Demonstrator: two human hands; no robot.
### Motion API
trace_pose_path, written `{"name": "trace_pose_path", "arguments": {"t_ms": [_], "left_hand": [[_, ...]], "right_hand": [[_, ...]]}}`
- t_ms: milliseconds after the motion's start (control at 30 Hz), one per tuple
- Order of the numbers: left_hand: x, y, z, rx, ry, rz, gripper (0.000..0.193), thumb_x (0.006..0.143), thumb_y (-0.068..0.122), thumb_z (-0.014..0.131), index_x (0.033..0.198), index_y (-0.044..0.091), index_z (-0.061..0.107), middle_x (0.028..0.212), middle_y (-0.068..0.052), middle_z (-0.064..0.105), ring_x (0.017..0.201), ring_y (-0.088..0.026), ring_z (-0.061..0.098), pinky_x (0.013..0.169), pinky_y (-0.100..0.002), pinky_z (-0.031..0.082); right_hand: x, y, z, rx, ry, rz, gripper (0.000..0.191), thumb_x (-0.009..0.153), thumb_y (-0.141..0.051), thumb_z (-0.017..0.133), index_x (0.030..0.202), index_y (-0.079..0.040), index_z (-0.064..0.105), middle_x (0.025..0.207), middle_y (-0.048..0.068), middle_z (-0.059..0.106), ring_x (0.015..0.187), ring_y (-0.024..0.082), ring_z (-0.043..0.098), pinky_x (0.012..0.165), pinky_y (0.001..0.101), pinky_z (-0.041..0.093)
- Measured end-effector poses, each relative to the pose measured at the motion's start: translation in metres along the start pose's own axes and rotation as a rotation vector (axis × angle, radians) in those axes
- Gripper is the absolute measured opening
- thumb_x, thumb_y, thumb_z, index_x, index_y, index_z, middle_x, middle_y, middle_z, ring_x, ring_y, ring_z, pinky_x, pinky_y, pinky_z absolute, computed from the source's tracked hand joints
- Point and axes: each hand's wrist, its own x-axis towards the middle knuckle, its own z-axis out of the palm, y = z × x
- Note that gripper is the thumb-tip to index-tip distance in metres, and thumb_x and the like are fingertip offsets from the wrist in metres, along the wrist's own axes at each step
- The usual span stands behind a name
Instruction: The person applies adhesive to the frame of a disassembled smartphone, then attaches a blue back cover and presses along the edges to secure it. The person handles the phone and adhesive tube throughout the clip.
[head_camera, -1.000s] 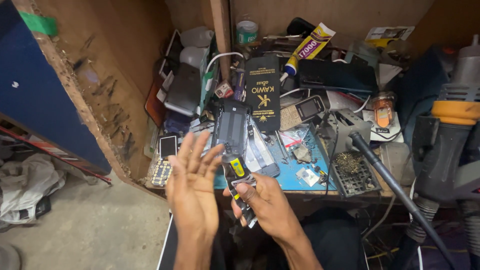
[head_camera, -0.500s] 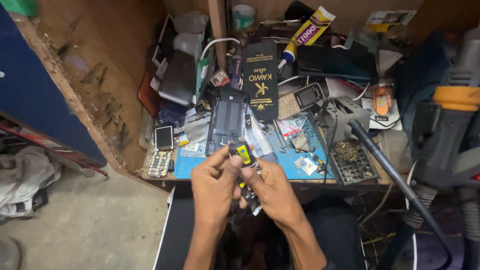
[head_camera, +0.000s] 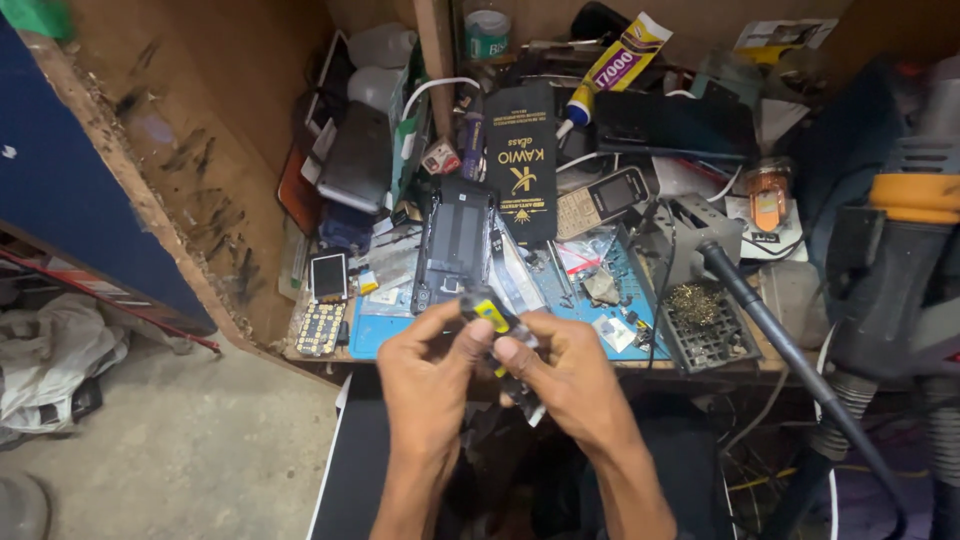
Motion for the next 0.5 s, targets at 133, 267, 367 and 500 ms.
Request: {"name": "trace_pose_path", "arguments": {"t_ms": [133, 267, 367, 500], "left_hand": [[0.008, 0.001, -0.011, -0.367, 0.081, 0.201, 0.033, 0.090, 0.019, 0.077, 0.110, -0.006, 0.071, 0.100, -0.008, 0.074, 0.087, -0.013, 0.067, 0.081, -0.026, 0.055], [0.008, 0.000, -0.007, -0.452, 0.145, 0.122, 0.034, 0.088, 0.017, 0.078, 0.111, -0.006, 0.069, 0.096, -0.007, 0.073, 0.084, -0.014, 0.066, 0.080, -0.029, 0.054], [-0.005, -0.009, 0.010, -0.270, 0.112, 0.132, 0.034, 0.087, 0.010, 0.080, 0.113, -0.010, 0.071, 0.094, -0.008, 0.072, 0.081, -0.013, 0.065, 0.074, -0.027, 0.052], [-0.017, -0.013, 0.009, -0.053, 0.013, 0.073, 0.037, 0.087, 0.008, 0.077, 0.121, -0.006, 0.072, 0.094, -0.009, 0.075, 0.076, -0.011, 0.064, 0.069, -0.027, 0.055]], "right_hand": [[0.000, 0.005, -0.014, 0.376, 0.005, -0.256, 0.070, 0.089, -0.051, 0.073, 0.127, 0.006, 0.061, 0.118, 0.014, 0.069, 0.110, 0.018, 0.066, 0.096, 0.0324, 0.052], [0.003, 0.019, 0.003, 0.498, -0.157, -0.351, 0.069, 0.093, -0.048, 0.072, 0.128, 0.010, 0.059, 0.128, 0.016, 0.067, 0.122, 0.024, 0.063, 0.107, 0.0399, 0.049], [0.003, 0.031, 0.027, 0.614, 0.055, -0.217, 0.052, 0.098, -0.033, 0.068, 0.128, 0.008, 0.059, 0.129, 0.011, 0.065, 0.122, 0.021, 0.061, 0.109, 0.0376, 0.046], [0.002, 0.033, 0.019, 0.831, 0.319, -0.173, 0.033, 0.097, -0.016, 0.063, 0.126, -0.001, 0.059, 0.119, 0.011, 0.067, 0.109, 0.025, 0.065, 0.096, 0.0420, 0.051]]}}
